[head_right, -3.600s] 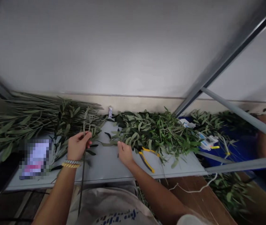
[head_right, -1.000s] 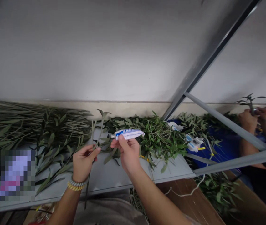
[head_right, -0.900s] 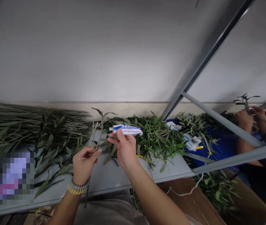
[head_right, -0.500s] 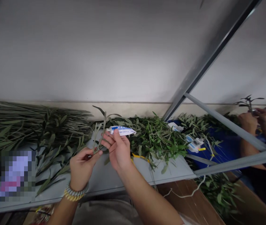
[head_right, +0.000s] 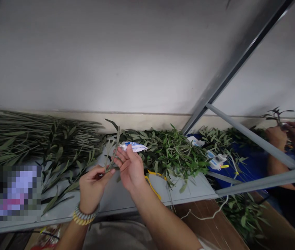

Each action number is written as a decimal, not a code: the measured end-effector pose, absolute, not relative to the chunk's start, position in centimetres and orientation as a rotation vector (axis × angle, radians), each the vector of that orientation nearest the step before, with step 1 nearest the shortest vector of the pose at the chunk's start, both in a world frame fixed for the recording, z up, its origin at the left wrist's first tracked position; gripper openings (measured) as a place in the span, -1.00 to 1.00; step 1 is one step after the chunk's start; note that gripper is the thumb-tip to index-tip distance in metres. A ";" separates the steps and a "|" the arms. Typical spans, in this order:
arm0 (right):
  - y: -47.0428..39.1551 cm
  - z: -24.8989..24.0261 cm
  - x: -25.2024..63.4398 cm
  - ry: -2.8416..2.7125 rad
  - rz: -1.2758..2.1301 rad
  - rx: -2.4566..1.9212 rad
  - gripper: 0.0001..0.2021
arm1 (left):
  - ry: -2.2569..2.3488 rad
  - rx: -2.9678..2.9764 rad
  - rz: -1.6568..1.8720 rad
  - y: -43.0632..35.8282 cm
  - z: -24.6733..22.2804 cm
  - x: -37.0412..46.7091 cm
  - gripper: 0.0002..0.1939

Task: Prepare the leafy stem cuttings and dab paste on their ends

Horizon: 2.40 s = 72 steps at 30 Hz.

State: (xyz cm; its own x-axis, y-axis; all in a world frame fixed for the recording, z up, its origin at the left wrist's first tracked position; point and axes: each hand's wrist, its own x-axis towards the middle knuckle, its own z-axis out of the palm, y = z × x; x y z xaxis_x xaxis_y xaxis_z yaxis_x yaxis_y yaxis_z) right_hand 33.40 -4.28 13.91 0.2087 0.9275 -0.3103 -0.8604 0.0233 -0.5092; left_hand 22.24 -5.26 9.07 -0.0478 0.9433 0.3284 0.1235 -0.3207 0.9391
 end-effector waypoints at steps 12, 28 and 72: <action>-3.9 13.2 33.1 -0.060 1.420 -0.669 -0.79 | 1.235 1.580 1.361 -5.0 8.8 21.1 -0.74; -4.1 11.7 33.6 0.013 1.403 -0.629 -0.79 | 1.226 1.757 1.307 -4.6 8.2 21.2 -0.73; -4.0 10.2 30.9 -0.104 1.523 -0.677 -0.79 | 1.286 1.621 1.333 -5.7 6.6 17.8 -0.84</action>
State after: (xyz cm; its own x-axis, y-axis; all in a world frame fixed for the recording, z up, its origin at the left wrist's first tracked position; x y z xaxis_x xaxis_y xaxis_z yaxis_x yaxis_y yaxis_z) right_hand 30.90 -4.04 10.24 0.0814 0.9354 -0.3442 -0.8796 -0.0950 -0.4661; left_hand 17.76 -5.74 6.61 -0.0066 0.9523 0.3052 0.2705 -0.2921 0.9173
